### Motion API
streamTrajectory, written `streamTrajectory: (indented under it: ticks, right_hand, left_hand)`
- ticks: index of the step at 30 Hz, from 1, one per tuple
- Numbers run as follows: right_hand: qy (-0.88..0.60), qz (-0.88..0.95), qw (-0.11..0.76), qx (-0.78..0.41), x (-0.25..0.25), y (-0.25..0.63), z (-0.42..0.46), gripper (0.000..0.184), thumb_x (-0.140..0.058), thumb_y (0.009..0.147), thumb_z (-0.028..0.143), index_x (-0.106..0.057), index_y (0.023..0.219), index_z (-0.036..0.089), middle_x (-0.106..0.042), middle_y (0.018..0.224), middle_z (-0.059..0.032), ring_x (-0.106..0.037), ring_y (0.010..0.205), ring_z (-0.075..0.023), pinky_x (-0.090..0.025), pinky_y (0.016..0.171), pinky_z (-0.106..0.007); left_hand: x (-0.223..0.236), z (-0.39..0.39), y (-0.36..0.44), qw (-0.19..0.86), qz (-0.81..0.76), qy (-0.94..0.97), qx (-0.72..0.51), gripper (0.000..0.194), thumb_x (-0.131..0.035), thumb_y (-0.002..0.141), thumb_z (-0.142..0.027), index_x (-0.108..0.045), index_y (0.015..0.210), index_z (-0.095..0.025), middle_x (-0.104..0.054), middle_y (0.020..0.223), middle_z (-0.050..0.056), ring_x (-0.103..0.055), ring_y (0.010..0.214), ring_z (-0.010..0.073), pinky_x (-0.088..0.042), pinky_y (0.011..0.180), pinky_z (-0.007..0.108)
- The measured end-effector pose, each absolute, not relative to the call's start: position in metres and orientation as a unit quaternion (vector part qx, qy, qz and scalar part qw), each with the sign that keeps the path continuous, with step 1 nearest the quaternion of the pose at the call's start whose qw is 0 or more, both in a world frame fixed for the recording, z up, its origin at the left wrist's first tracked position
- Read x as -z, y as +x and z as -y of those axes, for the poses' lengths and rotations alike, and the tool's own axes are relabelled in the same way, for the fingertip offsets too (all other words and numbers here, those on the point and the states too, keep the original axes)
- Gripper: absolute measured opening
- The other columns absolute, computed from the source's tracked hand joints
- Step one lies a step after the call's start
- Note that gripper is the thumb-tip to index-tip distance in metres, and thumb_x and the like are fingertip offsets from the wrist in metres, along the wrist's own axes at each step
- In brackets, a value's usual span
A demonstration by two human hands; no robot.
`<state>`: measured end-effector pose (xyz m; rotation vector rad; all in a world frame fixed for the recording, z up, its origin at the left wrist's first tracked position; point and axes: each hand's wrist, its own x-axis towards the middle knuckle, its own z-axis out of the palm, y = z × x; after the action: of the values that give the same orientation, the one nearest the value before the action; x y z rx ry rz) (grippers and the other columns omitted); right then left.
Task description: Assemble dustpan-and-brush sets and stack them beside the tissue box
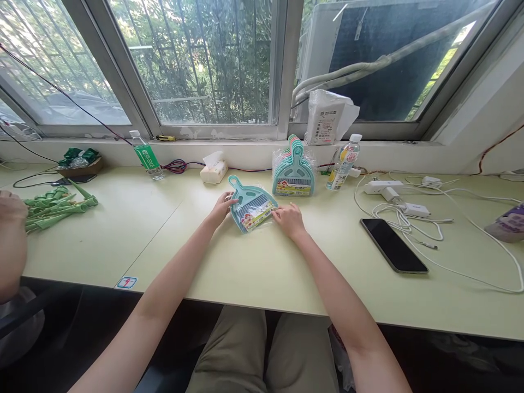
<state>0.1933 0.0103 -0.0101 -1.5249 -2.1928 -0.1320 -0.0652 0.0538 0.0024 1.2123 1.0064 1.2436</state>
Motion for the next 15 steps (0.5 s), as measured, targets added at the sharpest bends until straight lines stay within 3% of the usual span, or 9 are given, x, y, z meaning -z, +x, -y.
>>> streamTrajectory:
  ticks: [2, 4, 9, 12, 15]
  right_hand:
    - [-0.564, 0.780, 0.270, 0.038, 0.010, 0.190, -0.011, 0.033, -0.045, 0.096, 0.035, -0.075, 0.086, 0.024, -0.073, 0.104, -0.0056, -0.061, 0.100, -0.0234, -0.035, 0.094, -0.042]
    - [-0.587, 0.748, 0.310, 0.008, 0.010, 0.187, -0.011, 0.034, -0.045, 0.096, 0.040, -0.075, 0.092, 0.024, -0.072, 0.109, -0.0078, -0.058, 0.104, -0.0268, -0.036, 0.092, -0.045]
    - [-0.590, 0.651, 0.417, -0.232, 0.011, 0.179, -0.015, 0.042, -0.052, 0.086, 0.055, -0.068, 0.103, 0.020, -0.073, 0.094, -0.0093, -0.064, 0.090, -0.0252, -0.045, 0.077, -0.037]
    - [-0.555, 0.573, 0.489, -0.354, 0.015, 0.176, -0.019, 0.047, -0.063, 0.073, 0.060, -0.062, 0.094, 0.018, -0.072, 0.089, -0.0088, -0.065, 0.084, -0.0243, -0.047, 0.071, -0.034]
    - [-0.540, 0.531, 0.521, -0.393, 0.015, 0.174, -0.019, 0.050, -0.072, 0.060, 0.063, -0.057, 0.082, 0.021, -0.070, 0.085, -0.0070, -0.062, 0.078, -0.0220, -0.047, 0.066, -0.033]
  left_hand:
    - [-0.005, -0.054, -0.064, 0.541, -0.398, 0.491, -0.555, 0.046, -0.075, 0.060, -0.035, -0.050, 0.097, -0.022, -0.063, 0.090, 0.000, -0.061, 0.076, 0.0135, -0.043, 0.062, 0.024]
    - [-0.007, -0.055, -0.062, 0.535, -0.383, 0.477, -0.582, 0.048, -0.074, 0.060, -0.038, -0.048, 0.098, -0.023, -0.064, 0.091, 0.000, -0.061, 0.077, 0.0144, -0.044, 0.063, 0.025]
    - [-0.007, -0.055, -0.061, 0.533, -0.372, 0.488, -0.583, 0.050, -0.073, 0.062, -0.043, -0.048, 0.100, -0.023, -0.066, 0.093, 0.001, -0.063, 0.079, 0.0163, -0.046, 0.066, 0.028]
    - [-0.009, -0.051, -0.061, 0.554, -0.357, 0.495, -0.567, 0.050, -0.076, 0.061, -0.042, -0.050, 0.100, -0.024, -0.066, 0.096, 0.001, -0.063, 0.080, 0.0159, -0.046, 0.065, 0.027]
    - [-0.011, -0.047, -0.063, 0.559, -0.337, 0.523, -0.548, 0.046, -0.078, 0.062, -0.042, -0.051, 0.095, -0.024, -0.065, 0.102, 0.000, -0.064, 0.088, 0.0160, -0.047, 0.069, 0.026]
